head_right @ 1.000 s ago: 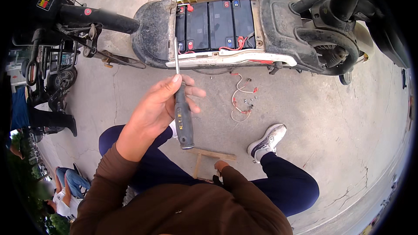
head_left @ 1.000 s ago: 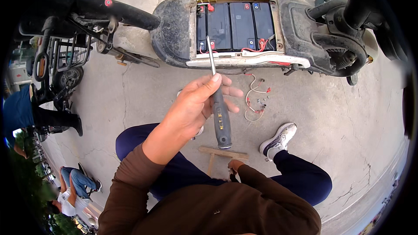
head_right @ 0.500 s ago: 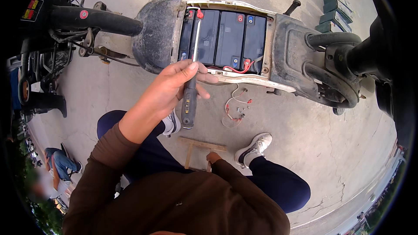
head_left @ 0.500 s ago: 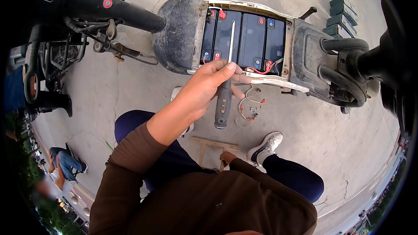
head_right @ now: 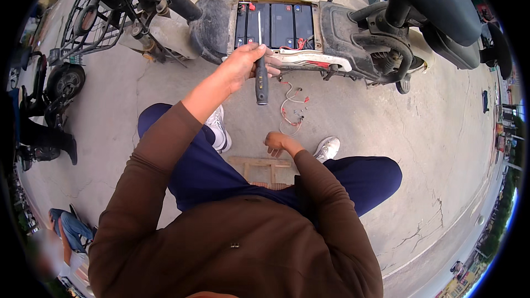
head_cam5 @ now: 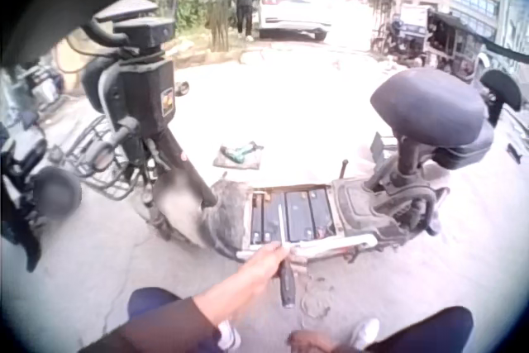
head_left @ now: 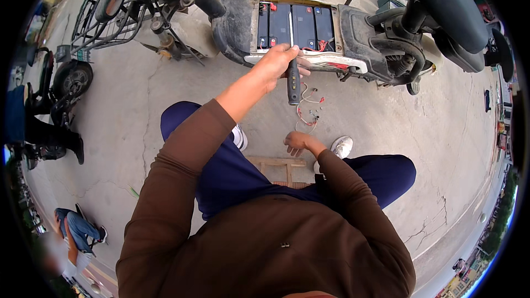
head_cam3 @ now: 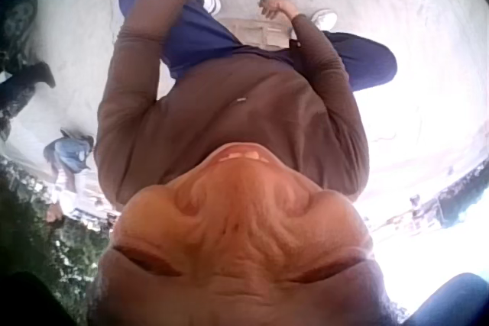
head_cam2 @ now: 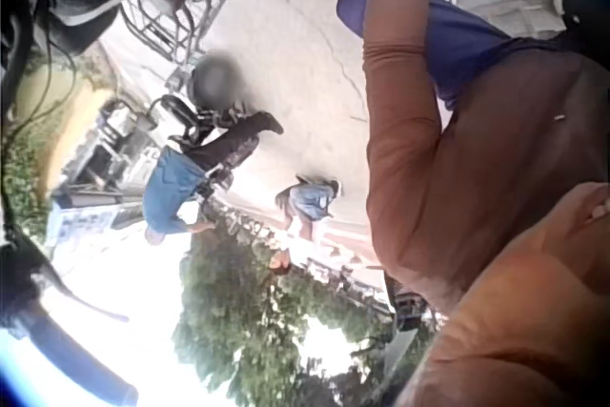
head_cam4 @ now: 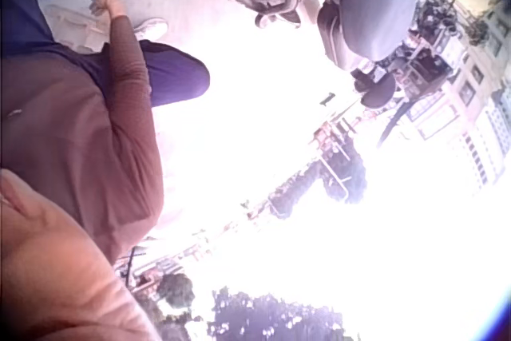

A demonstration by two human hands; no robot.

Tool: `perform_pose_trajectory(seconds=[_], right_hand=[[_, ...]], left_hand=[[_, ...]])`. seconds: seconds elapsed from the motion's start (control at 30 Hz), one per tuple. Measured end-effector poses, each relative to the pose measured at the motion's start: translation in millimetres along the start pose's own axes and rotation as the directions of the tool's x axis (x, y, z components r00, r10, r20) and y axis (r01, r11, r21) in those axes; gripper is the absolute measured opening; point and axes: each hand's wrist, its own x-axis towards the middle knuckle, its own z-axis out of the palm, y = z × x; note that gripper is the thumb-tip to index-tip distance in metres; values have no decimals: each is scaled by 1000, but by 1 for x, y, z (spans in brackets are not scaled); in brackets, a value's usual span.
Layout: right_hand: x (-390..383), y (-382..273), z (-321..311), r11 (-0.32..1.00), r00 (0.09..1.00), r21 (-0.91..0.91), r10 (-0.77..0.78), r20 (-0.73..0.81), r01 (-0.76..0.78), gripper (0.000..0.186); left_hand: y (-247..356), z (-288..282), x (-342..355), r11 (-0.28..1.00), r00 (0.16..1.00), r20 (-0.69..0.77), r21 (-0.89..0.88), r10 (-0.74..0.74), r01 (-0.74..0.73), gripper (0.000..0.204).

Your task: The person uses a screwdriver to tighten the terminal connections on a series of batteries installed in the floorboard of an electric scooter. The person works methodically from one battery to the next, ensuring each connection is secure.

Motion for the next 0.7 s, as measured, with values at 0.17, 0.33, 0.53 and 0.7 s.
perform_pose_trajectory(seconds=[0.17, 0.33, 0.53, 0.7], right_hand=[[-131, -78, -39, 394, 740, 633, -453, -497, 666, 60], [-188, -114, -34, 506, 560, 253, -662, -498, 824, 60], [-131, -78, -39, 421, 531, 337, -534, -658, 842, 28], [-11, 41, -44, 248, 588, 599, 125, -799, 762, 9]], left_hand=[[-10, -5, -4, 1000, 998, 51, -2, 24, -24, 32], [-34, 3, 1, 983, 975, 148, -102, 168, -154, 26], [-20, -11, -2, 750, 929, 344, 577, 134, -322, 24], [18, -20, -25, 755, 917, 123, 532, 380, -384, 33]])
